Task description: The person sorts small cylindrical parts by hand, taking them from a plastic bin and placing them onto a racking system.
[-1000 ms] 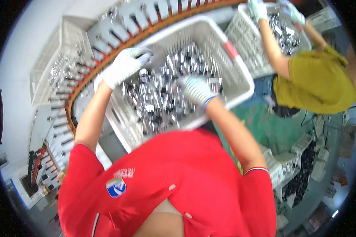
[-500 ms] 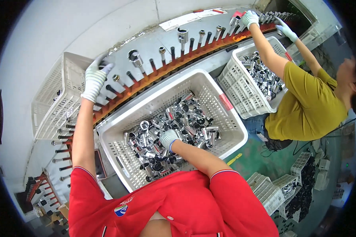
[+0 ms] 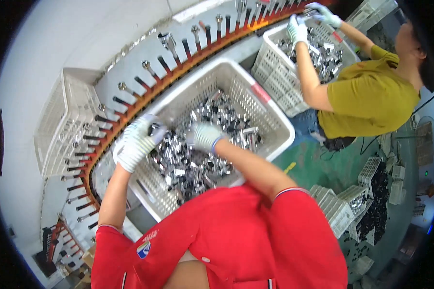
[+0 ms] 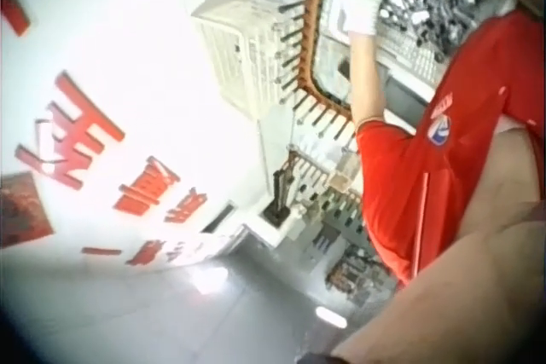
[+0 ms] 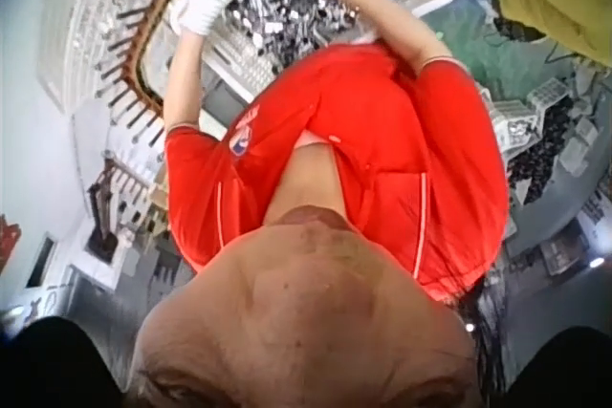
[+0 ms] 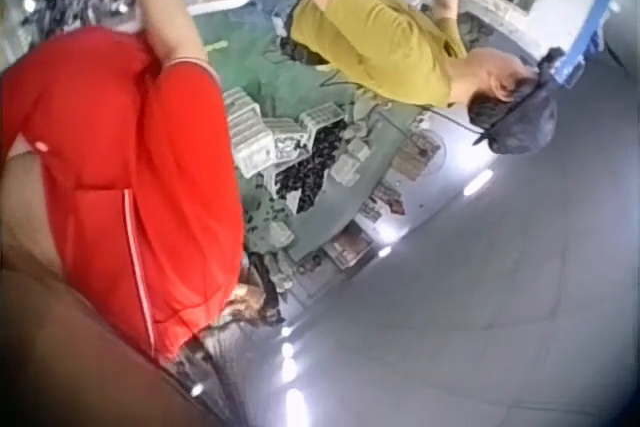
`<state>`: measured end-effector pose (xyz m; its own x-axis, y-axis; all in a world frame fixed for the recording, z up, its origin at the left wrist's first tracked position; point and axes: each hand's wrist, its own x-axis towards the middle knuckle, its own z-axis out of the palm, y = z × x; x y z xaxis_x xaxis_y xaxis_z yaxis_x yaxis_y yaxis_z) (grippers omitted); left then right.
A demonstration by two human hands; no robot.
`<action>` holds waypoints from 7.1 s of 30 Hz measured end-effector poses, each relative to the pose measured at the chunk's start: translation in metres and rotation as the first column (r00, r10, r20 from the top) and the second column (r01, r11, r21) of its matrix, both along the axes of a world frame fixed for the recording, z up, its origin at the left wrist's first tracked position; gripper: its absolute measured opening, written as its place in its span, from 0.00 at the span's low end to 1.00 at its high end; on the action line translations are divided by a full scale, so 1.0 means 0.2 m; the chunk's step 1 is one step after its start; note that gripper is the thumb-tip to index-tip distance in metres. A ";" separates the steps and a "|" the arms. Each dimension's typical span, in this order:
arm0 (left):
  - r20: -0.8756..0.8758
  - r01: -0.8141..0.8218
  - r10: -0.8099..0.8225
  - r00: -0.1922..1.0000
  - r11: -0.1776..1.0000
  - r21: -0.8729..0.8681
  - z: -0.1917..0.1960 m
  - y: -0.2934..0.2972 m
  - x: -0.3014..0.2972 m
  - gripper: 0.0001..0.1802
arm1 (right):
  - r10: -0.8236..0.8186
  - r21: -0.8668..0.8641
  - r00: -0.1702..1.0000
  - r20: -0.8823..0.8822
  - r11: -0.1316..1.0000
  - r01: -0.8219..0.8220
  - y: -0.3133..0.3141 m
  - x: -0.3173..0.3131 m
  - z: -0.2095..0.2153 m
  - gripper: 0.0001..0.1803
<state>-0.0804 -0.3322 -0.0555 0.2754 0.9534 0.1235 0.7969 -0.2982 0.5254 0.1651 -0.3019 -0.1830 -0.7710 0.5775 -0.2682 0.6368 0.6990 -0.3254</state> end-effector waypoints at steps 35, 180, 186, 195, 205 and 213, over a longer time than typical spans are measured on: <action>0.030 -0.098 0.096 0.995 0.994 0.055 0.27 1.39 0.50 0.18 | -0.498 0.181 0.491 -0.715 0.547 0.817 -0.12 1.12 0.39 0.13; -0.296 -0.737 0.723 0.625 0.671 0.084 -0.33 0.04 -0.44 0.23 | -0.375 0.007 0.844 -0.383 0.913 0.408 1.61 0.09 0.92 0.32; -0.300 -0.771 0.753 0.585 0.632 0.083 -0.34 0.01 -0.44 0.23 | -0.762 -0.758 0.202 -0.615 0.642 0.112 1.09 0.28 0.91 0.28; -0.314 -0.747 0.752 0.579 0.644 0.163 -0.39 0.04 -0.51 0.23 | -0.771 -0.788 0.299 -0.563 0.610 0.089 0.97 0.32 0.95 0.31; -0.307 -0.747 0.738 0.602 0.655 0.111 -0.34 0.08 -0.48 0.20 | -0.366 0.006 0.609 -0.704 0.854 0.520 1.68 -0.11 0.75 0.32; -0.288 -0.785 0.772 0.567 0.612 0.095 -0.33 0.02 -0.46 0.18 | -0.216 -0.050 0.406 -0.888 0.923 0.381 1.29 -0.29 0.67 0.16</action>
<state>-0.1733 -0.3283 -0.1224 -0.5610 0.8176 0.1295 0.8174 0.5224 0.2430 0.1066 -0.0435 -0.0489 -0.3160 0.7847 0.5333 0.2539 0.6115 -0.7494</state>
